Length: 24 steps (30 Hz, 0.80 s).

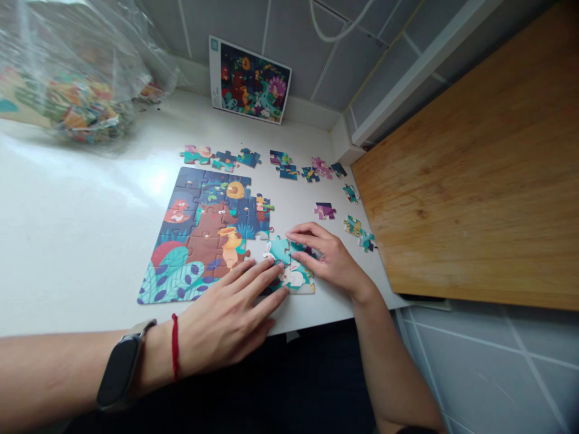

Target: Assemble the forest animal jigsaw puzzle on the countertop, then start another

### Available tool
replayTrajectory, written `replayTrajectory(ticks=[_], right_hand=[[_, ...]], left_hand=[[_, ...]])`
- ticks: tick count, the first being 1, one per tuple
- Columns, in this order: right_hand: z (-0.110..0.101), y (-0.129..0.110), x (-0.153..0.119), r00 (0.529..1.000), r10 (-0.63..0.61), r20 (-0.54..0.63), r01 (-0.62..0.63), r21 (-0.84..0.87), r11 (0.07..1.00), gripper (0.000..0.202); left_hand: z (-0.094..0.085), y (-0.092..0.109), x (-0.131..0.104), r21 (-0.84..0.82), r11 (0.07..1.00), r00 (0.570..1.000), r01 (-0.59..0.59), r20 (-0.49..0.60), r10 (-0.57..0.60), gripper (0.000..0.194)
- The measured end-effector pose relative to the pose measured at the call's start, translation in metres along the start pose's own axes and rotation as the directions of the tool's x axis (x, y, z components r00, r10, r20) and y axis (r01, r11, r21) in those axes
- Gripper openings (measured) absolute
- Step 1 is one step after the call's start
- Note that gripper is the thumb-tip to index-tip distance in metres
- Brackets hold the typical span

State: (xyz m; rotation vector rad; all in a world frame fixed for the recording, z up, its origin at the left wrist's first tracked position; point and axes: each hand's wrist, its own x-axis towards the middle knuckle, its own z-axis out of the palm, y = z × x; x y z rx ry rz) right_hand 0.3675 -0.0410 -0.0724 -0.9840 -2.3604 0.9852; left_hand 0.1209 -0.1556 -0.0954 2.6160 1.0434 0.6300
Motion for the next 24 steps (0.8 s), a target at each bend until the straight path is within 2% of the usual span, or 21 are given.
replayTrajectory(ticks=[11,24], right_hand=[[-0.0029,0.0011,-0.0015,1.000,0.005,0.015,-0.005,-0.007,1.000,0.032],[-0.0027,-0.0005,-0.0034,0.999,-0.025,0.044,0.026,-0.019,0.999,0.025]], left_hand=[[-0.0003,-0.0014,0.0008,0.022,1.000,0.999,-0.002,0.050,0.001,0.060],[-0.0006,-0.0029,0.0023,0.054,0.998,0.999,-0.020,0.048,0.017,0.058]])
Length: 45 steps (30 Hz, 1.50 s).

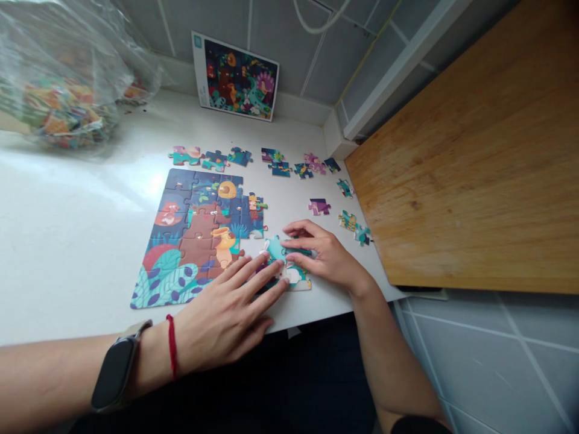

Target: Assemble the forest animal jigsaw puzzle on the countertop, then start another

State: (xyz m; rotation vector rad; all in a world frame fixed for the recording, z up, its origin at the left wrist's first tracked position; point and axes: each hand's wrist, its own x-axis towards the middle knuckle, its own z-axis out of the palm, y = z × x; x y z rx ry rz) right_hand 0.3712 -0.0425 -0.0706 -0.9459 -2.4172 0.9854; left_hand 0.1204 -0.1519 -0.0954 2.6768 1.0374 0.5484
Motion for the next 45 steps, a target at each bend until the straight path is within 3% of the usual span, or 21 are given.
replayTrajectory(ticks=[11,14,17,20,24,27,34,40,45], right_hand=[[0.002,-0.002,0.000,1.000,-0.013,0.002,0.014,-0.067,0.998,0.023],[0.003,-0.002,0.001,1.000,-0.006,-0.021,0.004,-0.048,0.999,0.020],[0.007,-0.001,0.003,0.997,-0.003,-0.074,0.000,-0.034,0.999,0.019],[0.011,0.000,0.005,0.986,-0.026,-0.166,0.019,-0.047,0.999,0.019],[0.013,0.002,0.007,0.935,-0.011,-0.353,0.004,-0.022,1.000,0.019],[0.011,0.005,0.007,0.906,0.037,-0.422,-0.042,-0.001,0.999,0.018],[0.006,0.013,0.008,0.866,0.061,-0.496,-0.071,-0.002,0.997,0.019],[0.006,0.012,0.009,0.870,0.027,-0.493,-0.021,0.018,1.000,0.049],[0.008,0.010,0.006,0.844,0.092,-0.529,-0.039,0.112,0.993,0.051]], left_hand=[[-0.001,0.000,0.001,-0.020,1.000,1.000,-0.012,-0.028,0.011,0.046],[-0.002,0.001,0.001,-0.091,0.983,0.985,-0.160,-0.082,0.153,0.027],[-0.007,0.003,0.002,-0.162,0.905,0.919,-0.394,-0.090,0.384,0.017],[-0.014,0.005,0.005,-0.202,0.853,0.877,-0.481,-0.094,0.472,0.015],[-0.019,0.006,0.007,-0.237,0.833,0.865,-0.500,-0.094,0.492,0.015],[-0.019,0.006,0.008,-0.265,0.818,0.857,-0.511,-0.080,0.510,0.016],[-0.017,0.005,0.005,-0.274,0.822,0.863,-0.500,-0.076,0.500,0.013],[-0.011,0.004,0.002,-0.292,0.823,0.869,-0.487,-0.069,0.490,0.018],[-0.010,0.001,0.005,-0.262,0.836,0.875,-0.482,-0.093,0.475,0.023]])
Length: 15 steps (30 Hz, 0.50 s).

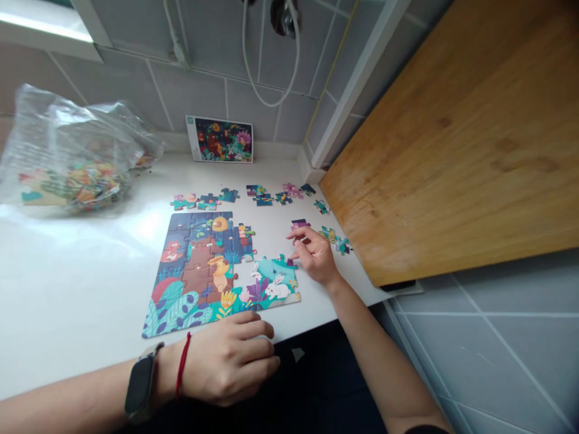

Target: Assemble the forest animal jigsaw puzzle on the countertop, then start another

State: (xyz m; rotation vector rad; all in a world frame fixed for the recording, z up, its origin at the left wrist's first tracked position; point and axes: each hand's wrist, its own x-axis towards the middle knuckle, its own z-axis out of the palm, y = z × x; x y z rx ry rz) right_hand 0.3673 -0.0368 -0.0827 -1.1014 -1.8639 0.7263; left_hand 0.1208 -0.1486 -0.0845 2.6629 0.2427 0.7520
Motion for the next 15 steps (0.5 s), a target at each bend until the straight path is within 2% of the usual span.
replayTrajectory(ticks=[4,10,15], right_hand=[[0.002,0.002,-0.005,0.996,0.013,-0.085,-0.009,0.046,0.999,0.047],[0.008,0.003,-0.016,0.997,-0.083,0.004,0.083,0.008,0.997,0.050],[-0.004,0.002,-0.036,0.970,-0.229,0.078,0.229,0.009,0.973,0.053]], left_hand=[[0.001,-0.002,0.002,0.037,0.999,1.000,0.000,-0.028,0.001,0.023],[0.004,0.001,0.001,0.127,0.991,0.999,0.031,-0.039,-0.027,0.025],[-0.011,-0.006,0.019,0.218,0.966,0.987,0.137,-0.115,-0.114,0.021]])
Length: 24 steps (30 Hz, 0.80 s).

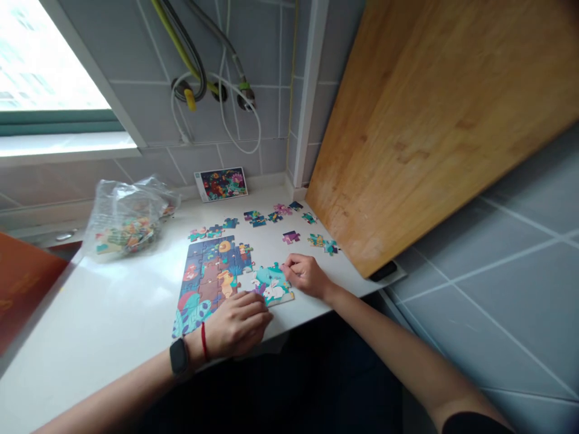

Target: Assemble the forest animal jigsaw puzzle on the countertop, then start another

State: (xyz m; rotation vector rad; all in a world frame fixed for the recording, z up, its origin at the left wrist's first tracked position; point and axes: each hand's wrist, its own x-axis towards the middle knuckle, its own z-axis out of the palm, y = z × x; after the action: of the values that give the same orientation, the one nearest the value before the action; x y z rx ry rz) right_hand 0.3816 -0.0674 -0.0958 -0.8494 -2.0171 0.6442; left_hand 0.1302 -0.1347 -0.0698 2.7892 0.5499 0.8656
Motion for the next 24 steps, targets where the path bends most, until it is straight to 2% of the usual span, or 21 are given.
replayTrajectory(ticks=[2,4,6,8,10,13,16,20,24], right_hand=[[-0.005,0.001,-0.009,0.997,-0.054,0.050,0.057,-0.042,0.998,0.054],[-0.010,0.003,-0.016,0.993,-0.077,0.090,0.084,-0.081,0.993,0.055],[-0.012,0.006,-0.020,0.991,-0.067,0.116,0.078,-0.090,0.993,0.056],[-0.013,0.008,-0.020,0.988,-0.041,0.147,0.052,-0.076,0.996,0.056],[-0.013,0.010,-0.019,0.985,-0.006,0.174,0.017,-0.061,0.998,0.054],[-0.014,0.010,-0.016,0.981,0.031,0.193,-0.025,-0.033,0.999,0.052],[-0.016,0.009,-0.013,0.975,0.048,0.216,-0.042,-0.031,0.999,0.049],[-0.019,0.007,-0.010,0.963,0.112,0.247,-0.104,-0.044,0.994,0.045],[-0.021,0.006,-0.007,0.953,0.161,0.258,-0.163,-0.016,0.987,0.047]], left_hand=[[-0.003,-0.014,0.022,0.033,0.996,0.996,0.086,-0.024,-0.086,0.018],[-0.003,-0.035,0.053,0.061,0.965,0.966,0.254,-0.059,-0.251,0.016],[0.002,-0.060,0.090,0.070,0.893,0.895,0.444,-0.081,-0.438,0.019],[0.012,-0.085,0.129,0.087,0.812,0.814,0.578,0.015,-0.581,0.025],[0.026,-0.107,0.166,0.167,0.719,0.714,0.675,0.100,-0.693,0.037],[0.052,-0.129,0.209,0.229,0.684,0.672,0.693,0.140,-0.727,0.056],[0.076,-0.141,0.234,0.274,0.685,0.663,0.675,0.182,-0.726,0.064],[0.094,-0.151,0.248,0.342,0.652,0.636,0.676,0.176,-0.751,0.053],[0.098,-0.161,0.251,0.366,0.640,0.630,0.676,0.164,-0.759,0.036]])
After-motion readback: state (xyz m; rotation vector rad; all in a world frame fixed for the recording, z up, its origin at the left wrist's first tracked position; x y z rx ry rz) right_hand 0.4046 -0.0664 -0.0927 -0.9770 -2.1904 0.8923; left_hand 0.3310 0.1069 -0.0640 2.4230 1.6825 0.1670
